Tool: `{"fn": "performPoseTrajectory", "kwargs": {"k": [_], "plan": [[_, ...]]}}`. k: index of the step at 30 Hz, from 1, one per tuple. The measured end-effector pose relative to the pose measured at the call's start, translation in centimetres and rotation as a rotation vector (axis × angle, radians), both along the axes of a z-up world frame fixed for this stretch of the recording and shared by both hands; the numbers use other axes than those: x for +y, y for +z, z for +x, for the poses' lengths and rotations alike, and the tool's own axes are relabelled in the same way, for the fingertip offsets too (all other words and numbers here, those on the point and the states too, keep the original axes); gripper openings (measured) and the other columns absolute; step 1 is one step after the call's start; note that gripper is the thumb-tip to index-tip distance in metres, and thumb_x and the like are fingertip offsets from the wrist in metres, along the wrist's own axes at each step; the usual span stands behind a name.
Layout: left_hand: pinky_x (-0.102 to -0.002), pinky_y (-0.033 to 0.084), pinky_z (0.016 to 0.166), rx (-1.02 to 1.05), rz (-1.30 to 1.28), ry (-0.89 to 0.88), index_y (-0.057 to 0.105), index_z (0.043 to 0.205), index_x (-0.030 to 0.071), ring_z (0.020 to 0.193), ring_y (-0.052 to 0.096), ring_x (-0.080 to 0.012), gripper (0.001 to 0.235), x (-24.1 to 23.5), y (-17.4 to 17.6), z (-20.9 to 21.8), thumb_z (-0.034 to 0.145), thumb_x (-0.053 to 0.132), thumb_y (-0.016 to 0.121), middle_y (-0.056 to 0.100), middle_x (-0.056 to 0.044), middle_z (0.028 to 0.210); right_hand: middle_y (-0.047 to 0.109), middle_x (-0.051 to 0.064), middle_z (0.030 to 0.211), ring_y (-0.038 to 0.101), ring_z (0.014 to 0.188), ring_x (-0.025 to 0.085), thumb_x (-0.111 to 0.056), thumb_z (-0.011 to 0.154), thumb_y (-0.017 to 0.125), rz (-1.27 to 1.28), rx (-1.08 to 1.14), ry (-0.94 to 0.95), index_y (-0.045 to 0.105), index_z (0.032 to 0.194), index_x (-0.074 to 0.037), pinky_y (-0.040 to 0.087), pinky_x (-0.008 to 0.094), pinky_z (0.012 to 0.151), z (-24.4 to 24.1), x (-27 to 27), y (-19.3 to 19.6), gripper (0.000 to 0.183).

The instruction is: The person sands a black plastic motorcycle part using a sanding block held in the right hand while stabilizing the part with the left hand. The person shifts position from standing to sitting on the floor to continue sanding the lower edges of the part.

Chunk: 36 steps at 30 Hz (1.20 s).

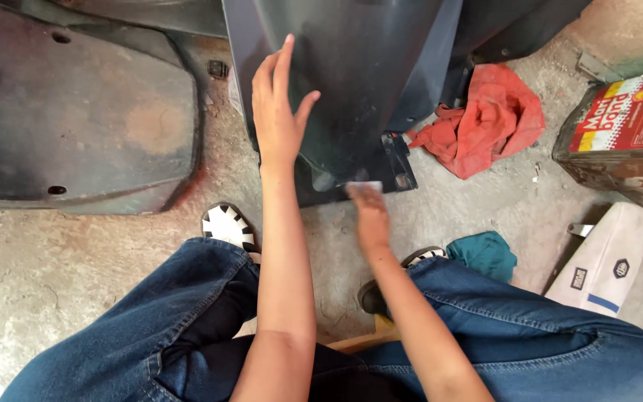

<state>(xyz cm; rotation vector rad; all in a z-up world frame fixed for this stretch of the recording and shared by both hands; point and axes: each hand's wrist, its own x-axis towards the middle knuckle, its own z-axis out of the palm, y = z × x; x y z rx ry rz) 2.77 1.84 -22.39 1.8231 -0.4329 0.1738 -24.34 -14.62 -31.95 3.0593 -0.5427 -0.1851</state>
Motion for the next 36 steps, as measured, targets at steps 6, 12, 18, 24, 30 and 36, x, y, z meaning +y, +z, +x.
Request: {"fn": "performPoseTrajectory", "kwargs": {"k": [6, 12, 18, 24, 30, 36], "plan": [[-0.046, 0.044, 0.12, 0.061, -0.082, 0.076, 0.036, 0.162, 0.024, 0.142, 0.048, -0.0386, 0.097, -1.7, -0.9, -1.6, 0.085, 0.028, 0.095, 0.045, -0.016, 0.155, 0.056, 0.021, 0.147, 0.049, 0.141, 0.036, 0.006, 0.088, 0.045, 0.228, -0.099, 0.204, 0.062, 0.144, -0.014, 0.035, 0.045, 0.12, 0.2, 7.3, 1.0, 0.062], [-0.056, 0.026, 0.128, 0.062, -0.065, 0.017, 0.009, 0.165, 0.005, 0.156, 0.017, -0.0518, 0.12, -5.4, -1.3, -3.4, 0.087, 0.05, 0.087, 0.007, -0.033, 0.167, 0.07, 0.017, 0.135, 0.065, 0.129, 0.028, 0.012, 0.089, 0.041, 0.417, -0.436, -0.182, 0.067, 0.135, -0.009, 0.047, 0.038, 0.114, 3.6, 3.5, 8.9, 0.057], [-0.065, 0.016, 0.127, 0.106, -0.012, 0.074, 0.002, 0.165, 0.003, 0.159, 0.003, -0.0503, 0.126, -7.5, -4.0, -4.9, 0.086, 0.056, 0.084, -0.004, -0.033, 0.169, 0.072, 0.024, 0.128, 0.069, 0.12, 0.032, 0.014, 0.091, 0.049, 0.281, -0.773, -0.342, 0.063, 0.138, -0.003, 0.052, 0.039, 0.101, 6.6, -4.0, 5.6, 0.052], [-0.065, 0.012, 0.129, 0.184, -0.034, 0.062, 0.001, 0.167, 0.004, 0.162, -0.002, -0.0484, 0.122, -7.7, -5.3, -5.3, 0.089, 0.052, 0.082, -0.009, -0.03, 0.172, 0.074, 0.025, 0.117, 0.074, 0.104, 0.031, 0.012, 0.091, 0.049, 0.402, -0.623, -0.596, 0.062, 0.14, -0.003, 0.056, 0.037, 0.092, 8.4, -2.1, -0.2, 0.053], [-0.064, 0.01, 0.129, 0.223, -0.03, 0.052, 0.001, 0.166, 0.004, 0.161, -0.003, -0.048, 0.123, -7.9, -5.1, -5.5, 0.088, 0.051, 0.083, -0.009, -0.029, 0.171, 0.07, 0.031, 0.113, 0.071, 0.106, 0.04, 0.009, 0.094, 0.053, 0.5, -0.623, -0.45, 0.048, 0.148, 0.003, 0.055, 0.043, 0.085, 8.4, 4.1, 4.3, 0.055], [-0.064, 0.011, 0.129, 0.226, -0.02, 0.055, 0.0, 0.165, 0.003, 0.16, -0.003, -0.0489, 0.121, -7.5, -4.8, -5.3, 0.089, 0.048, 0.083, -0.01, -0.032, 0.17, 0.07, 0.031, 0.106, 0.071, 0.095, 0.043, 0.01, 0.091, 0.051, 0.346, -0.494, -0.524, 0.046, 0.152, 0.002, 0.055, 0.046, 0.081, 9.6, -0.2, 1.8, 0.062]]}}
